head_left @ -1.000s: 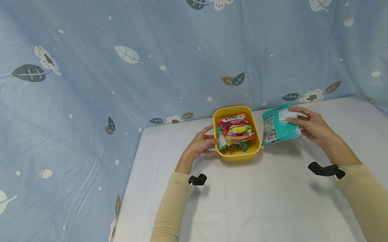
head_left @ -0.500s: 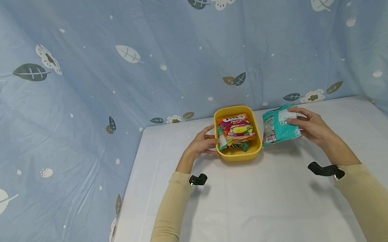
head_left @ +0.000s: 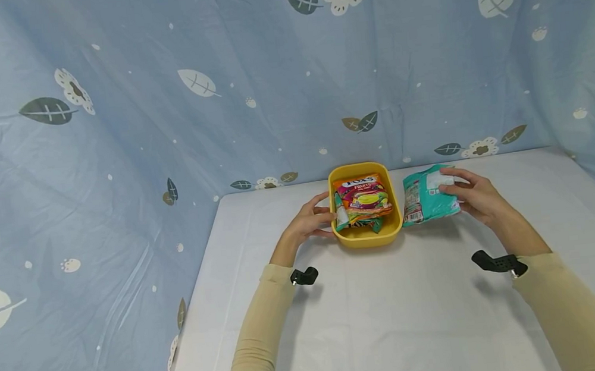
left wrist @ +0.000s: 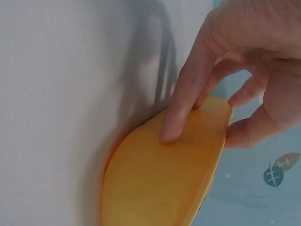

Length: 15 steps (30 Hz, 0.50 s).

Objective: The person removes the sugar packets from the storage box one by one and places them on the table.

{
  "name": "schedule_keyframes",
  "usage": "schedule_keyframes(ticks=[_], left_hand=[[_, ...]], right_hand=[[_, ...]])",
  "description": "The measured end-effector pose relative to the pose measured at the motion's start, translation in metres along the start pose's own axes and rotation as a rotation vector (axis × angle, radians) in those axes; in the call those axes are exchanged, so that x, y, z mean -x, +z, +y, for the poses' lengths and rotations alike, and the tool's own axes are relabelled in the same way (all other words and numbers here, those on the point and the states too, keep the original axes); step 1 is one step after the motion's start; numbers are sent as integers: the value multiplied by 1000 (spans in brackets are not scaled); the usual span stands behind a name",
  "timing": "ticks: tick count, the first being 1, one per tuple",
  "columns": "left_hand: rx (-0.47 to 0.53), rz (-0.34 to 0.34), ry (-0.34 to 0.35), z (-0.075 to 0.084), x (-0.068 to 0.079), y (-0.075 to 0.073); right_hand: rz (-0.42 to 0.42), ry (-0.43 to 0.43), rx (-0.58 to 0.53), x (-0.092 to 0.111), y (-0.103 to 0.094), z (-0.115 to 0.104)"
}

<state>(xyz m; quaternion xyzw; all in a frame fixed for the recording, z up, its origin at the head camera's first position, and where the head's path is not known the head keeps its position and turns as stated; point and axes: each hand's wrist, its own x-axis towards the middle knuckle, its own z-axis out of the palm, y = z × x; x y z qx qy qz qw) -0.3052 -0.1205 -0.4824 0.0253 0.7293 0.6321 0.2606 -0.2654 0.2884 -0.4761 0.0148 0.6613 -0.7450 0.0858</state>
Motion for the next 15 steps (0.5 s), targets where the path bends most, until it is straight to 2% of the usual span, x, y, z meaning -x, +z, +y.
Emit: schedule_keyframes(ticks=[5,15], left_hand=[[2,0,5,-1,-1,0],[14,1,15,-1,0,1]], right_hand=[[-6,7,-23,1,0,2],[-9,24,-2,-1,-2,5]])
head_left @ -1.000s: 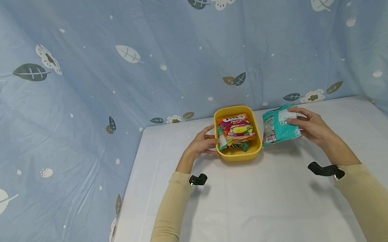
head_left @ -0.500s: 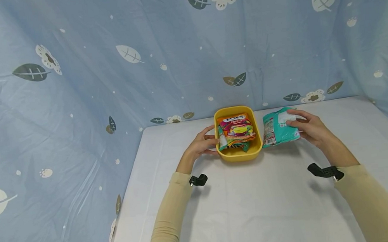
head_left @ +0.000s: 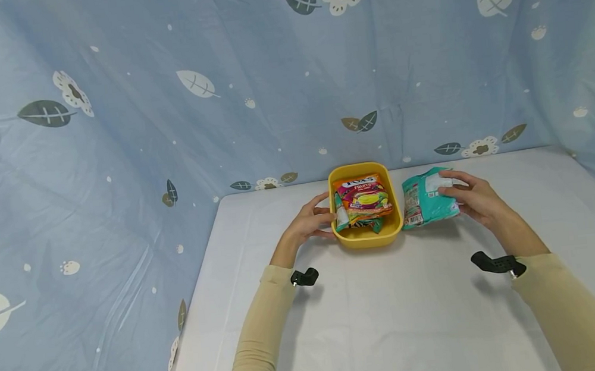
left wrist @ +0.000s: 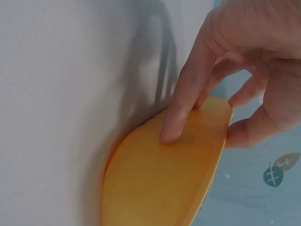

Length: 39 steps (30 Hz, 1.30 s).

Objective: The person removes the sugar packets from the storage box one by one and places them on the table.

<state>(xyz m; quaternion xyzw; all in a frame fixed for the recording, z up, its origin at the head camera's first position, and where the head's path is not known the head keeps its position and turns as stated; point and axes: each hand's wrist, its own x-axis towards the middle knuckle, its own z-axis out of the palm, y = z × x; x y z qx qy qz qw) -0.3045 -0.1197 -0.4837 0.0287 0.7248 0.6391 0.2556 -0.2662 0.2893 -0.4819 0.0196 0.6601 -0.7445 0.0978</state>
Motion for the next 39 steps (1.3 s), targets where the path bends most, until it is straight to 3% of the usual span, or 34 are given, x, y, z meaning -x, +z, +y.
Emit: schedule_keyframes(ticks=[25,39], left_hand=[[2,7,-7,-2,-3,-2],[-2,15,-11,-2,-3,-1]], right_hand=[[40,74,139,-2,-4,9],[47,61,252,-3,-6,18]])
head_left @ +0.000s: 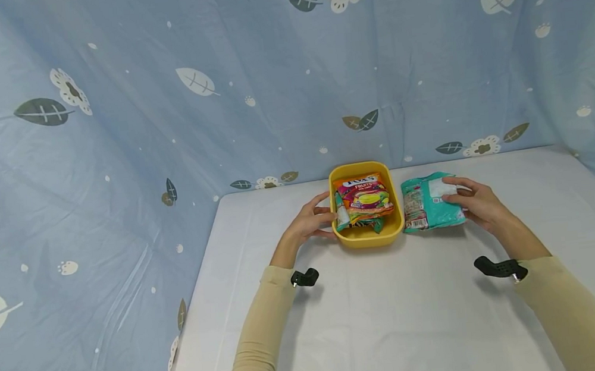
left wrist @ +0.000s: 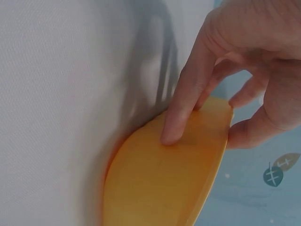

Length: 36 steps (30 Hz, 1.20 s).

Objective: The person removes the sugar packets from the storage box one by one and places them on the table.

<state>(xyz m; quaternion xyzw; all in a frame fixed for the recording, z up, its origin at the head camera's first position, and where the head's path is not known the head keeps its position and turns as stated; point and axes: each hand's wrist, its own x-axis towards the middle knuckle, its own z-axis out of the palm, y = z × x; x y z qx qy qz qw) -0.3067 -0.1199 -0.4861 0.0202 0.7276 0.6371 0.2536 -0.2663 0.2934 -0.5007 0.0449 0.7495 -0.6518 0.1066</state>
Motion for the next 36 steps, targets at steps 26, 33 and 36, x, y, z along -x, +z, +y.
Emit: schedule_keyframes(ticks=[26,33,36], left_hand=[[0,4,-1,0,1,1],[3,-1,0,0,1,1],[-3,-1,0,1,2,1]], right_hand=[[65,-63,337,-13,4,9],[95,-107,451,-14,8,10],[93,-105,472,-14,8,11]])
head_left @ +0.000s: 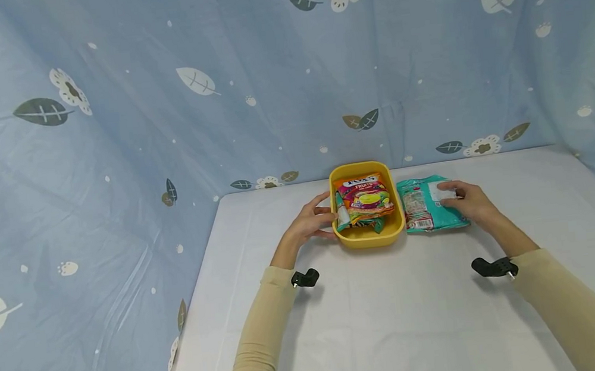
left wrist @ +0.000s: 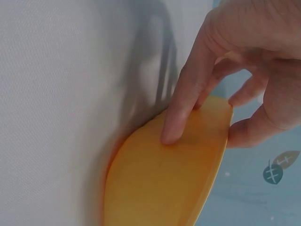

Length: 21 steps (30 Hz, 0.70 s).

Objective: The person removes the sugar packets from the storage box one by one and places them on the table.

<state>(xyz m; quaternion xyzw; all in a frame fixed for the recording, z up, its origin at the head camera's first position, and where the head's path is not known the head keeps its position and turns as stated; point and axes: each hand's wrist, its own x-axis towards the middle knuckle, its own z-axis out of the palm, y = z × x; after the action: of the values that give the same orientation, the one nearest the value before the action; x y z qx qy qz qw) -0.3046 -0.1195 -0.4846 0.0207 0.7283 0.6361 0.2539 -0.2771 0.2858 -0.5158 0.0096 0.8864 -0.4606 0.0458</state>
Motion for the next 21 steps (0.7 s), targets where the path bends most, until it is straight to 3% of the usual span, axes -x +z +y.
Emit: schedule_keyframes(ticks=[9,21], left_hand=[[-6,4,-1,-1,-1,0],[-8,6,-2,-1,1,1]], right_hand=[[0,-19,102,2,0,-3],[3,-23,111,4,1,1]])
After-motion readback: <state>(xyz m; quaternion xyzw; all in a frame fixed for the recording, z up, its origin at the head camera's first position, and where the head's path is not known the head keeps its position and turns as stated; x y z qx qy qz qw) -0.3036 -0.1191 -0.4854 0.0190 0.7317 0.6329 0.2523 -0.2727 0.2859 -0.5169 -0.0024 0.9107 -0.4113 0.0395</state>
